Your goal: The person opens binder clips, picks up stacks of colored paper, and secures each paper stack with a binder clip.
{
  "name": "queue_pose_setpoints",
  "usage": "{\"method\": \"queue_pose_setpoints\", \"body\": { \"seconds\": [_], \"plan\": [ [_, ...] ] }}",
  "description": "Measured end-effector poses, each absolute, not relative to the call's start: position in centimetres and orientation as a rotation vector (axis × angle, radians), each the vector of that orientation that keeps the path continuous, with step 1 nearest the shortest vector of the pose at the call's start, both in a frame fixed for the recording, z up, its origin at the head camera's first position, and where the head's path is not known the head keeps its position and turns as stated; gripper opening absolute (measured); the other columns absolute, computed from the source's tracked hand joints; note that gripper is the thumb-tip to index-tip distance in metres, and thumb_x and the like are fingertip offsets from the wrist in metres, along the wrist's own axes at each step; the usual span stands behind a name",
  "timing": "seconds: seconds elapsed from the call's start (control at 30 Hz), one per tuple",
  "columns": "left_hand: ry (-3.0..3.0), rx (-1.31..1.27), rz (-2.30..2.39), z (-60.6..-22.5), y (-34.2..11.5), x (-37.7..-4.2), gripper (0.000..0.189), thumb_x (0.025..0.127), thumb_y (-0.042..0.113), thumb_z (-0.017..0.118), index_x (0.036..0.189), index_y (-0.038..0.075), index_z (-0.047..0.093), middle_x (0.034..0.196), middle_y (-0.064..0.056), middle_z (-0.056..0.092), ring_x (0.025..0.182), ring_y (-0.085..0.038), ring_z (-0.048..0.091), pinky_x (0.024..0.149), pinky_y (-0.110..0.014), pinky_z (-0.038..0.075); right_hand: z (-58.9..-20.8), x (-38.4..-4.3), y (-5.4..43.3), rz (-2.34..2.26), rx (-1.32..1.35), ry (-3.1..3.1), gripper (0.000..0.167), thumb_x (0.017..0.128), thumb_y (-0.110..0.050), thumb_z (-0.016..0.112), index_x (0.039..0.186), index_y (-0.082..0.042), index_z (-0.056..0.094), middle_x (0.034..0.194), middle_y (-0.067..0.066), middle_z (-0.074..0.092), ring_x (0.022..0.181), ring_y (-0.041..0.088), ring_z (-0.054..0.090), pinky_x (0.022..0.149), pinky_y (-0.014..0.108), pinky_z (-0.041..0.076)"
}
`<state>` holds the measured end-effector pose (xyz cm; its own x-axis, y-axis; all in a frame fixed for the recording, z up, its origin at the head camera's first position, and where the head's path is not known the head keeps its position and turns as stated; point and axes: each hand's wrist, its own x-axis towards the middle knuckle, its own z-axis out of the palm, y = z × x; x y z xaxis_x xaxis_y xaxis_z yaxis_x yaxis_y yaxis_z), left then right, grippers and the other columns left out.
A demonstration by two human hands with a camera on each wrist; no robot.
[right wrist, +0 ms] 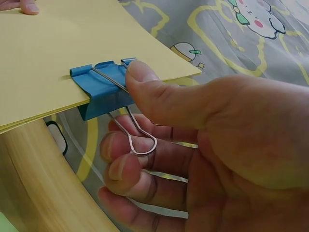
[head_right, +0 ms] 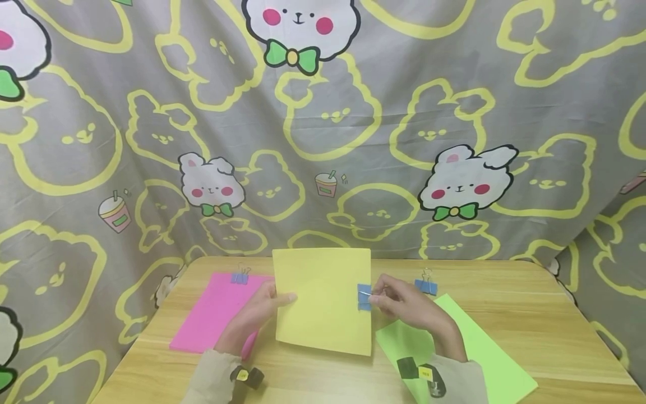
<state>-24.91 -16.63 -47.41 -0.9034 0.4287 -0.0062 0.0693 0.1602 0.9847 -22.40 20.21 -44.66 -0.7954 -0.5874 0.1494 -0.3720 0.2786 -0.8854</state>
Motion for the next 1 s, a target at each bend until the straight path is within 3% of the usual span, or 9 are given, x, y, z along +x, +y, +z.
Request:
{"method": "queue_pose_setpoints", "body": {
  "seconds": [0.13, 0.3, 0.5, 0.83, 1.0],
  "plan": [
    [2.156, 0.481, 1.804, -47.43, -16.61, -24.92, 0.03, 0.101, 0.014, 0.065, 0.124, -0.006, 0.064, 0.107, -0.008, 0.074, 0.101, -0.015, 0.062, 0.096, -0.035, 0.049, -44.62, -22.31, 20.24, -1.538, -0.89, 2.321, 0.016, 0.108, -0.018, 0.055, 0.101, -0.004, 0.054, 0.071, 0.029, 0.048, 0.059, 0.023, 0.047, 0.054, 0.028, 0.041],
    [2.151, 0.479, 1.8, -47.51, -16.57, -24.96, 0.029, 0.101, 0.014, 0.065, 0.123, -0.005, 0.064, 0.104, -0.007, 0.073, 0.098, -0.014, 0.061, 0.094, -0.034, 0.049, -44.38, -22.07, 20.32, -1.513, -0.877, 2.329, 0.013, 0.108, -0.017, 0.055, 0.105, -0.004, 0.054, 0.074, 0.016, 0.054, 0.062, 0.014, 0.053, 0.056, 0.03, 0.046],
    [2.129, 0.481, 1.804, -47.46, -16.39, -24.84, 0.029, 0.101, 0.012, 0.065, 0.123, -0.006, 0.063, 0.107, -0.008, 0.073, 0.103, -0.018, 0.064, 0.097, -0.035, 0.048, -44.17, -21.97, 20.55, -1.477, -0.854, 2.312, 0.014, 0.108, -0.017, 0.054, 0.11, -0.003, 0.053, 0.097, 0.017, 0.059, 0.065, 0.027, 0.062, 0.064, 0.034, 0.053],
    [2.119, 0.5, 1.809, -47.9, -16.3, -24.96, 0.029, 0.101, 0.011, 0.065, 0.124, -0.006, 0.063, 0.106, -0.006, 0.072, 0.098, -0.014, 0.06, 0.095, -0.034, 0.048, -44.23, -21.97, 20.65, -1.515, -0.833, 2.228, 0.019, 0.109, -0.016, 0.051, 0.113, 0.002, 0.052, 0.098, 0.02, 0.056, 0.062, 0.022, 0.064, 0.067, 0.035, 0.057],
    [2.104, 0.499, 1.813, -47.98, -16.23, -24.94, 0.03, 0.101, 0.011, 0.064, 0.126, -0.006, 0.062, 0.106, -0.009, 0.073, 0.096, -0.014, 0.063, 0.092, -0.031, 0.051, -44.17, -21.9, 20.69, -1.53, -0.827, 2.216, 0.02, 0.109, -0.016, 0.052, 0.114, 0.003, 0.052, 0.097, 0.02, 0.055, 0.063, 0.027, 0.065, 0.069, 0.035, 0.058]
  ]
}}
